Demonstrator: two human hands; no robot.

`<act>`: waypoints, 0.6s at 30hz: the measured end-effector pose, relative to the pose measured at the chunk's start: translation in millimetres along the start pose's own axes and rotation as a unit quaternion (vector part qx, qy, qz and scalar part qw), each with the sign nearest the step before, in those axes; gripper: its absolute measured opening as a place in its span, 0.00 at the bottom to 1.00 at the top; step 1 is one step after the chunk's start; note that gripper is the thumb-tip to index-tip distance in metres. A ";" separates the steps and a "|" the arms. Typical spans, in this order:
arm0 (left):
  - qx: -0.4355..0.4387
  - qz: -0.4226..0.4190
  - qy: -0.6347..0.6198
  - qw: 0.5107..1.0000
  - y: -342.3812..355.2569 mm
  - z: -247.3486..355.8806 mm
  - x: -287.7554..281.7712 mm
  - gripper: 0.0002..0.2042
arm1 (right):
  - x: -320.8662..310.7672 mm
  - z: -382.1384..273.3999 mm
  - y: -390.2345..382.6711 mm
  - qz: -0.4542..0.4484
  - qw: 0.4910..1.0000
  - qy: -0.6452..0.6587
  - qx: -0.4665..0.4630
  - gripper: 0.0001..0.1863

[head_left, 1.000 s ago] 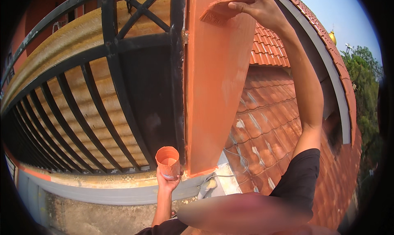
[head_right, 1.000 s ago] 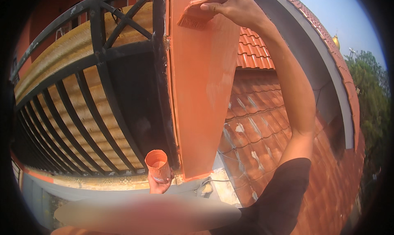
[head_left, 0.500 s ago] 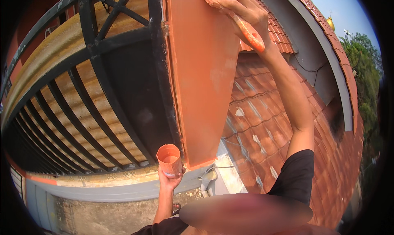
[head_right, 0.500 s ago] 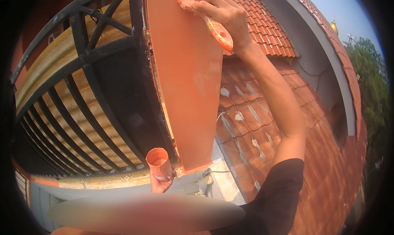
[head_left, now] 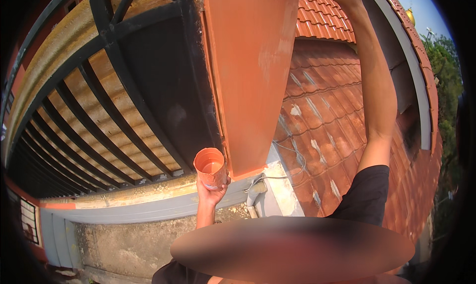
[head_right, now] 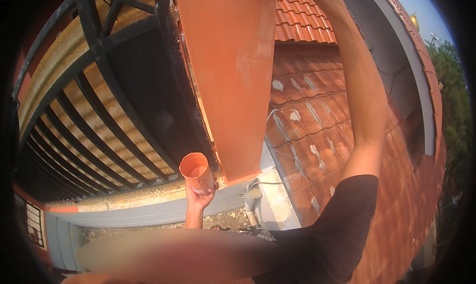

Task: The person paints a vertical wall section with orange paint using a brush and a small container. They repeatedly dip the brush into the container and apply paint to the wall surface, working along the edge near a metal grate and tiled roof.

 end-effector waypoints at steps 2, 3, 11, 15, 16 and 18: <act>-0.007 0.004 -0.002 1.000 4.8 -3.1 -6.9 0.34 | -3.4 -13.2 7.5 0.074 0.988 -0.050 -0.125 0.08; -0.015 -0.014 -0.002 1.000 8.2 -4.7 -7.2 0.35 | -3.5 -16.0 0.2 0.125 0.976 -0.101 -0.149 0.08; -0.039 -0.007 0.002 0.999 33.0 -6.8 -19.5 0.35 | 86.5 -25.5 -234.2 -0.064 0.919 -0.283 -0.268 0.13; -0.030 0.004 0.012 0.999 35.3 0.2 -24.2 0.35 | 98.7 -38.1 -310.9 -0.193 0.951 -0.184 -0.153 0.07; -0.032 0.005 0.018 0.999 34.7 0.4 -25.4 0.35 | 94.5 -37.2 -312.2 -0.215 0.960 -0.148 -0.102 0.06; -0.036 0.019 0.011 0.999 34.3 -4.1 -30.0 0.35 | 83.2 -29.7 -295.8 -0.244 0.966 -0.088 -0.007 0.07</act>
Point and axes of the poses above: each hand's wrist, its own y-axis towards the middle knuckle, its own x-axis out of the palm, z = x × y, the point moved 7 cm from there along y, towards the middle knuckle, and after that the axes turned 3 degrees about z, right-handed, at the moved point
